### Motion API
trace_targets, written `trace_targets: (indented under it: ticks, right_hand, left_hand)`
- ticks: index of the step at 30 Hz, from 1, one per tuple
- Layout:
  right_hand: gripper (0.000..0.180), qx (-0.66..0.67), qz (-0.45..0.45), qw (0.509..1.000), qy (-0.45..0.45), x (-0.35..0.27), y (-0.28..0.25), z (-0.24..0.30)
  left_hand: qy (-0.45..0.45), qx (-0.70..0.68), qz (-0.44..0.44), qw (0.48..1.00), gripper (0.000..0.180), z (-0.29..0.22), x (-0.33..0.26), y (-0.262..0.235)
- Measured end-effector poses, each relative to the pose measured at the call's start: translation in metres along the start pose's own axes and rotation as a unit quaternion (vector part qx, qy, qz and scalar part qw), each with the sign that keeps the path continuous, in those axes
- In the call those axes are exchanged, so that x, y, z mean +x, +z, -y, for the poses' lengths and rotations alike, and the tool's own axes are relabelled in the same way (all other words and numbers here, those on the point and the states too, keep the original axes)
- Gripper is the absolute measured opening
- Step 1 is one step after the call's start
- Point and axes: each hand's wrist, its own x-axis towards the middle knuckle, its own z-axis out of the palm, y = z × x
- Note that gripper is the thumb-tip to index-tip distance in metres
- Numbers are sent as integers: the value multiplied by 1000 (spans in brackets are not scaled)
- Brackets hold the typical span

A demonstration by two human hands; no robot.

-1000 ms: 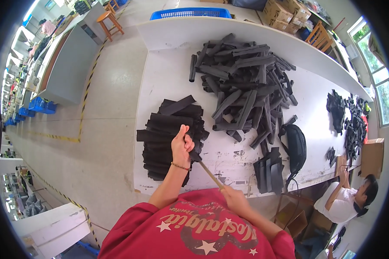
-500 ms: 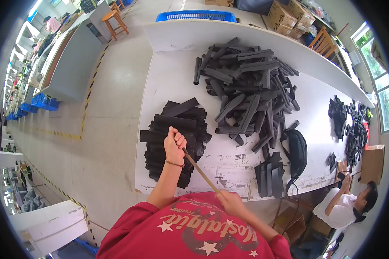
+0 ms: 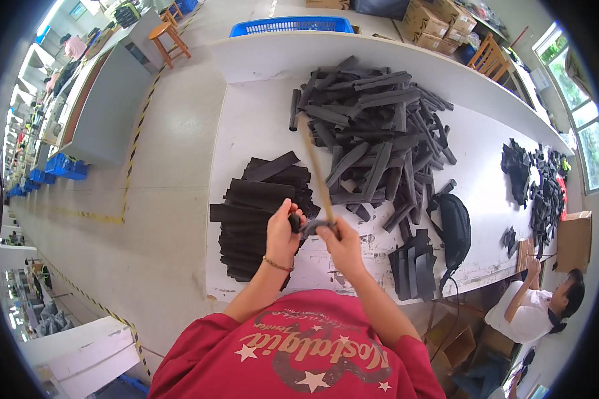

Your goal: Inserting wooden rods into cylindrical foam pieces and organizing them with black fabric sleeves.

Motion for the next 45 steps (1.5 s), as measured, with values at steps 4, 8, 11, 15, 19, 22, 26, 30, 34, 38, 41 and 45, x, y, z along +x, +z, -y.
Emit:
trace_targets:
  ticks: [4,8,11,15,19,22,26,30,34,38,41,45]
  right_hand:
    - [16,100,22,993,52,23,-11,8]
    - [21,-6,-74,997,-32,34,-9,23]
    - [24,-11,-164,983,-84,58,-19,26]
    - [30,47,-313,942,-108,88,-27,41]
    - [33,127,-298,943,-72,120,-64,51]
    - [25,38,-251,960,-120,113,-60,31]
    - [26,232,-173,957,32,90,-24,44]
    - [27,201,-206,958,-15,105,-31,32]
    - [33,53,-316,946,-47,126,-75,16]
    - [38,-209,-393,882,-157,123,-96,-4]
    - [29,-162,-286,941,-82,96,-96,-26]
    - [22,-189,-206,958,-59,62,-88,-43]
  left_hand:
    - [225,380,182,878,32,-20,-15,9]
    - [8,465,303,832,27,4,-28,9]
    - [-14,407,255,877,26,37,-45,6]
    - [-39,423,285,859,27,55,-72,-3]
    - [-34,504,387,772,26,68,-66,-59]
    - [255,480,193,817,16,33,-55,4]
    - [481,489,212,696,14,39,-19,49]
    - [1,461,285,841,18,57,-25,-4]
    - [7,542,331,773,16,54,-24,-23]
    - [332,608,207,691,16,-15,37,16]
    - [400,724,126,547,11,-63,110,32]
    - [368,868,12,334,26,-73,182,20]
